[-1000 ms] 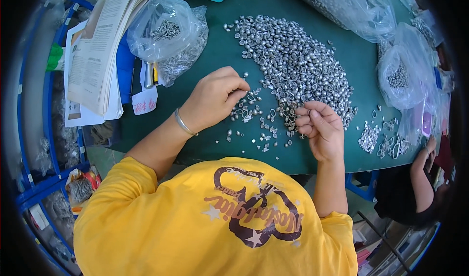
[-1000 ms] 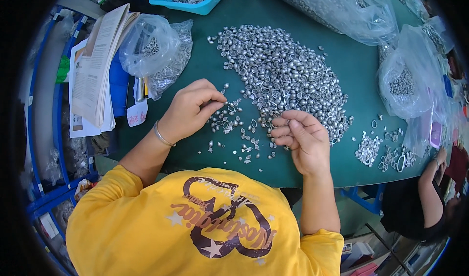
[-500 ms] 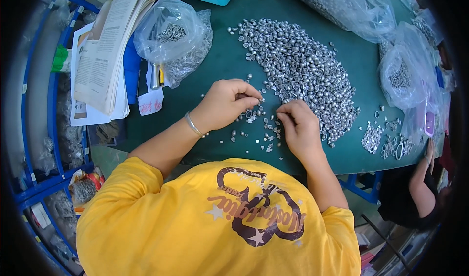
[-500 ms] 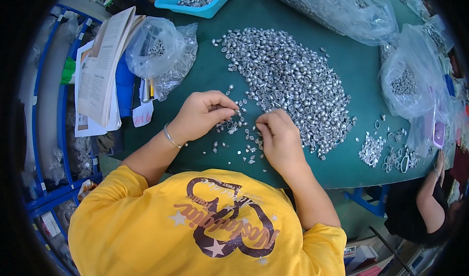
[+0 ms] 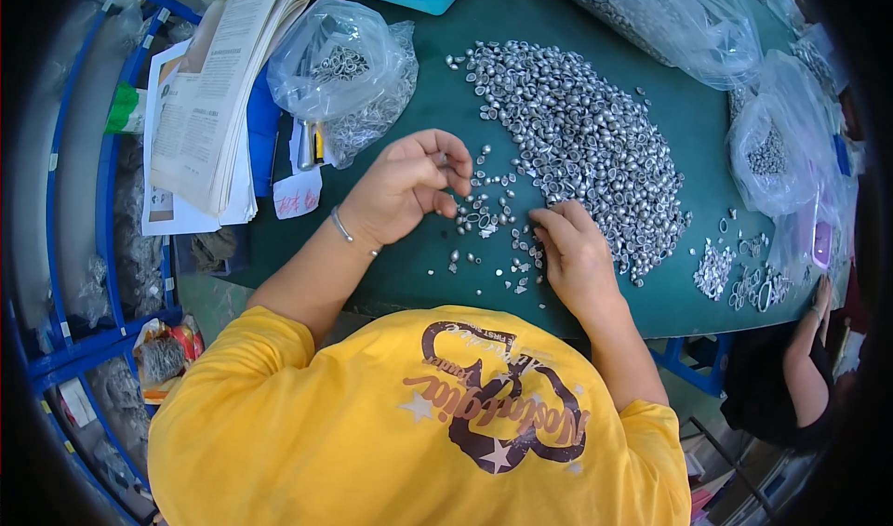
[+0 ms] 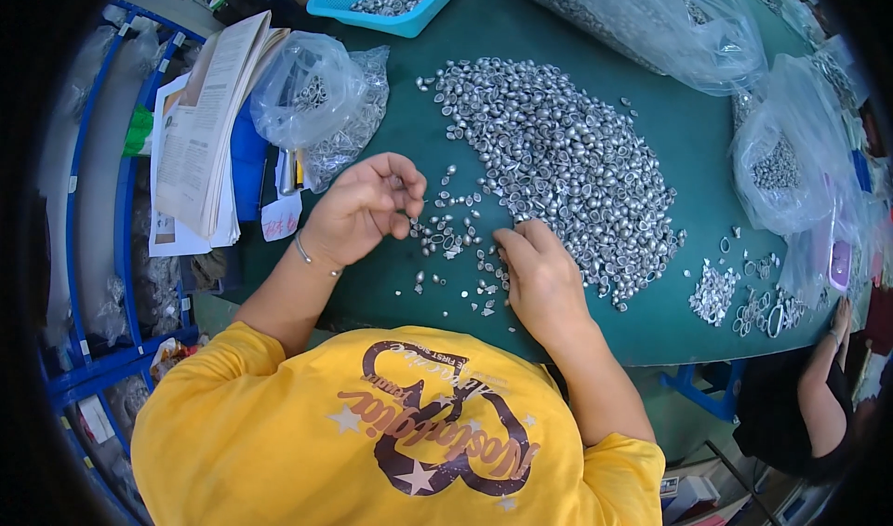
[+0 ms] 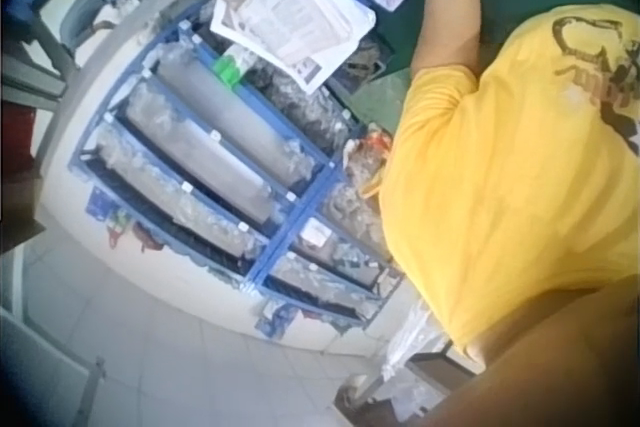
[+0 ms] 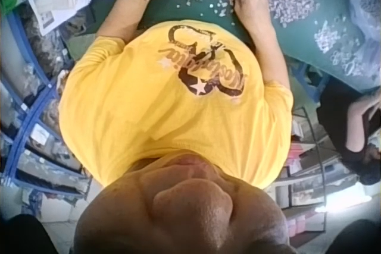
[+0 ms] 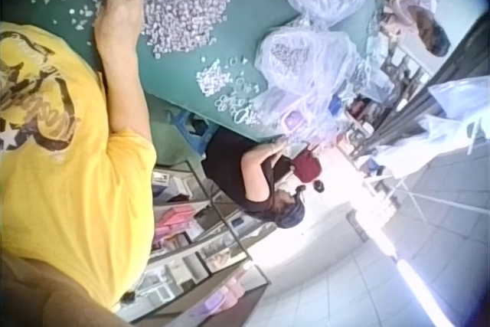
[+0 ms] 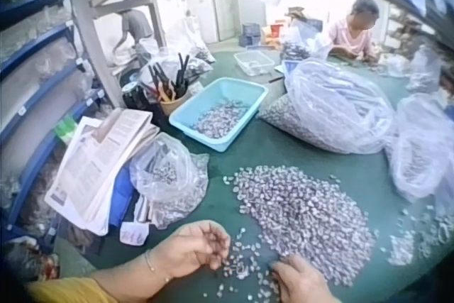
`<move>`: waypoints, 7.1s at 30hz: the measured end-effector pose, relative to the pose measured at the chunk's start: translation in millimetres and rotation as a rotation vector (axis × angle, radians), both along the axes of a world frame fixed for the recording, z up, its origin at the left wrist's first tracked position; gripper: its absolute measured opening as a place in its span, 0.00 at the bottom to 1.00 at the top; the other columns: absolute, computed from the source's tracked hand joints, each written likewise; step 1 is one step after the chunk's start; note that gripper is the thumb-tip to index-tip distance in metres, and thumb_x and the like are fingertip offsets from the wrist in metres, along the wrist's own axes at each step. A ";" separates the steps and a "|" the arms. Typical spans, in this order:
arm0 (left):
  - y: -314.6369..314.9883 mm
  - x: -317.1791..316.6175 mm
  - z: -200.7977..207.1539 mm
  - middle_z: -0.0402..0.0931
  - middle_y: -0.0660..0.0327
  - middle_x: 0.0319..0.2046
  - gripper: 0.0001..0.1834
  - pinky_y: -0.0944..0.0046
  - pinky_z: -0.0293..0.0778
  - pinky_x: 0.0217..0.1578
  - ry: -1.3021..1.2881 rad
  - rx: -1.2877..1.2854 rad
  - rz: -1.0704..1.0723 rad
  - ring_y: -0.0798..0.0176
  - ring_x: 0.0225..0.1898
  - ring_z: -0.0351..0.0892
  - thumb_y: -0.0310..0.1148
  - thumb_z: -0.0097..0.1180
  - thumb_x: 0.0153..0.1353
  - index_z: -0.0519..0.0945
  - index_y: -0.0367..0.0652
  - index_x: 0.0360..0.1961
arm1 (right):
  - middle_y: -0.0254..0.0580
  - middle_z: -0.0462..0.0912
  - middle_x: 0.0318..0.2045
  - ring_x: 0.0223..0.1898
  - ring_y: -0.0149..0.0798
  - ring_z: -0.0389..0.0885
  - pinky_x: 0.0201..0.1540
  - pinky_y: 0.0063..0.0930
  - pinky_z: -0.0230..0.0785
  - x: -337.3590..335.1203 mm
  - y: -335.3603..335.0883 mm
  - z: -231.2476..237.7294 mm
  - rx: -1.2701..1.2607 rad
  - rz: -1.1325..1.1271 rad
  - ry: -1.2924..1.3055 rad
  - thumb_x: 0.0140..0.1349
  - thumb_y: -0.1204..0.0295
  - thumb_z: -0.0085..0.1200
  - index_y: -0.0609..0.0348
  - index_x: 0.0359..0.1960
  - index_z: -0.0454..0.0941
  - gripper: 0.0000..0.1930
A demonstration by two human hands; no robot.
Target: The person sorts small metal components by hand on a green table, picking them up from a large pile and placing them into different bags and containers.
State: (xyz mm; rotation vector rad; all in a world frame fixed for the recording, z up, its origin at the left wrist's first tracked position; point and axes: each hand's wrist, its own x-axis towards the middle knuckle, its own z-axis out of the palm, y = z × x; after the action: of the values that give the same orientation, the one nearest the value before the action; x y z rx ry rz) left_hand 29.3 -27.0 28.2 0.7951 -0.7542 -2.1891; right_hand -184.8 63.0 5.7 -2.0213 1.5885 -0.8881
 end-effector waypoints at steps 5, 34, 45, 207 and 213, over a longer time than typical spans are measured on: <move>9.4 -1.0 -0.7 0.69 0.65 0.24 0.04 0.75 0.66 0.24 -0.826 -0.877 -0.198 0.72 0.23 0.70 0.21 0.58 0.44 0.77 0.38 0.24 | 0.46 0.72 0.29 0.31 0.48 0.74 0.32 0.33 0.68 -0.9 0.9 6.2 0.046 0.009 -0.030 0.48 0.83 0.50 0.63 0.30 0.74 0.07; 28.9 -17.3 -7.0 0.68 0.63 0.19 0.06 0.71 0.66 0.22 -1.024 -1.162 -0.258 0.69 0.20 0.70 0.28 0.61 0.46 0.77 0.38 0.23 | 0.44 0.76 0.28 0.24 0.31 0.75 0.23 0.19 0.68 -41.6 3.7 11.4 0.626 -0.162 -1.202 0.54 0.81 0.46 0.64 0.31 0.71 0.04; 28.9 -23.5 -5.3 0.71 0.64 0.22 0.03 0.73 0.65 0.21 -0.849 -0.750 -0.253 0.70 0.20 0.67 0.26 0.56 0.50 0.76 0.38 0.26 | 0.42 0.72 0.22 0.26 0.45 0.75 0.27 0.34 0.69 -22.8 -2.7 5.8 0.020 -0.126 0.134 0.48 0.75 0.53 0.58 0.23 0.76 0.02; 16.3 -60.7 4.2 0.75 0.57 0.28 0.06 0.72 0.74 0.28 -0.056 0.198 -0.041 0.66 0.27 0.76 0.18 0.49 0.52 0.74 0.35 0.32 | 0.34 0.67 0.19 0.14 0.24 0.58 0.13 0.17 0.49 -269.9 -99.7 130.3 -0.126 -0.595 -1.161 0.58 0.72 0.47 0.60 0.30 0.67 0.05; 22.8 -69.1 7.2 0.74 0.57 0.28 0.07 0.73 0.74 0.28 -0.082 0.195 -0.011 0.65 0.27 0.76 0.17 0.48 0.52 0.74 0.35 0.33 | 0.46 0.74 0.27 0.12 0.24 0.57 0.11 0.18 0.49 -346.6 -138.0 136.6 -0.288 -0.950 -1.187 0.60 0.75 0.36 0.61 0.29 0.66 0.06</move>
State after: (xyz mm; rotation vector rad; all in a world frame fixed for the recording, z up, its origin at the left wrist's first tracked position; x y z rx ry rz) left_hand -39.8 -4.2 35.4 0.9847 -0.5916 -2.2763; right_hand -531.4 -74.9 142.3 -0.3613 1.5629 -2.1582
